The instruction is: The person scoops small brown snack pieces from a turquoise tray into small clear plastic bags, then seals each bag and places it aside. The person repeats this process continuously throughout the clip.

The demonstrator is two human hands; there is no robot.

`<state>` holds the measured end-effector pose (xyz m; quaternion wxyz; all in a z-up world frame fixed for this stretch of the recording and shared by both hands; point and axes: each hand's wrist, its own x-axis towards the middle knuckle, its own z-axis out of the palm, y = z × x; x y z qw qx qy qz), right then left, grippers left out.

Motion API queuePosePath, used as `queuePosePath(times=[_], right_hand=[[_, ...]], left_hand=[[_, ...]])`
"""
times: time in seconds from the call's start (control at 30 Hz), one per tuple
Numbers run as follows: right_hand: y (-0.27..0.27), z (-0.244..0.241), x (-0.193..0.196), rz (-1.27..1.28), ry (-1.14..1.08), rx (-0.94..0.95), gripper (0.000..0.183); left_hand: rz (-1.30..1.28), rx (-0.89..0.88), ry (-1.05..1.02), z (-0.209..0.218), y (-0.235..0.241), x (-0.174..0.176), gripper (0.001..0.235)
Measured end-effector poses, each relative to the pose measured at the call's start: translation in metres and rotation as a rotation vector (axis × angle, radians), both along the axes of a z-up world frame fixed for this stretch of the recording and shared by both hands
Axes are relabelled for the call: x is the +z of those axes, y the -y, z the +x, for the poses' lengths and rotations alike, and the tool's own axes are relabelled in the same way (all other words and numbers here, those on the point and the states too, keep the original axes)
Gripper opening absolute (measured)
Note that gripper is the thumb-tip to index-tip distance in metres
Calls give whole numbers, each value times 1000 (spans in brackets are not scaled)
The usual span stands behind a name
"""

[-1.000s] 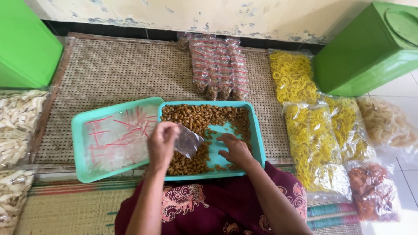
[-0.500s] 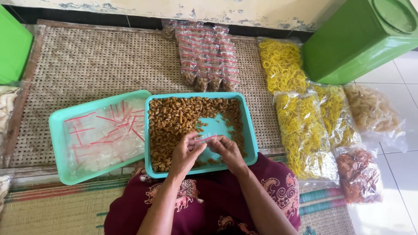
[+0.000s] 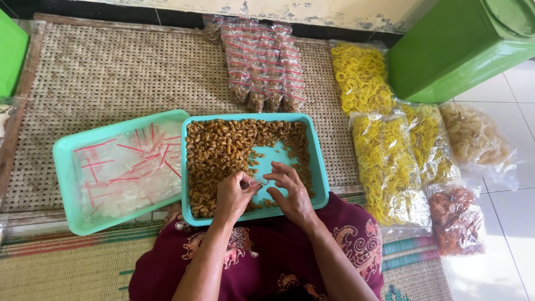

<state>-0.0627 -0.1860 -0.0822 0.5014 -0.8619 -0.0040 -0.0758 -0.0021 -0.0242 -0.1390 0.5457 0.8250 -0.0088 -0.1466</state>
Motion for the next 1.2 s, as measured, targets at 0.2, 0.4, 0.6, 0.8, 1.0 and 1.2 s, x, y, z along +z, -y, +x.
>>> queuePosePath(times=[0.2, 0.4, 0.6, 0.8, 1.0, 1.2], right_hand=[[11, 0, -13, -59, 43, 29, 27], [10, 0, -15, -25, -18, 48, 21], [21, 2, -31, 57, -67, 44, 8], [26, 6, -26, 402, -185, -209, 14], [36, 6, -51, 197, -174, -216, 9], [19, 14, 1, -272, 149, 97, 5]], left_hand=[[42, -47, -9, 0, -2, -3, 23], [11, -87, -59, 2, -7, 13, 23], [-35, -164, -42, 1, -7, 11, 27], [56, -233, 23, 4, -9, 7, 14], [191, -255, 192, 5, -17, 10, 39], [97, -416, 561, 3, -14, 28, 29]])
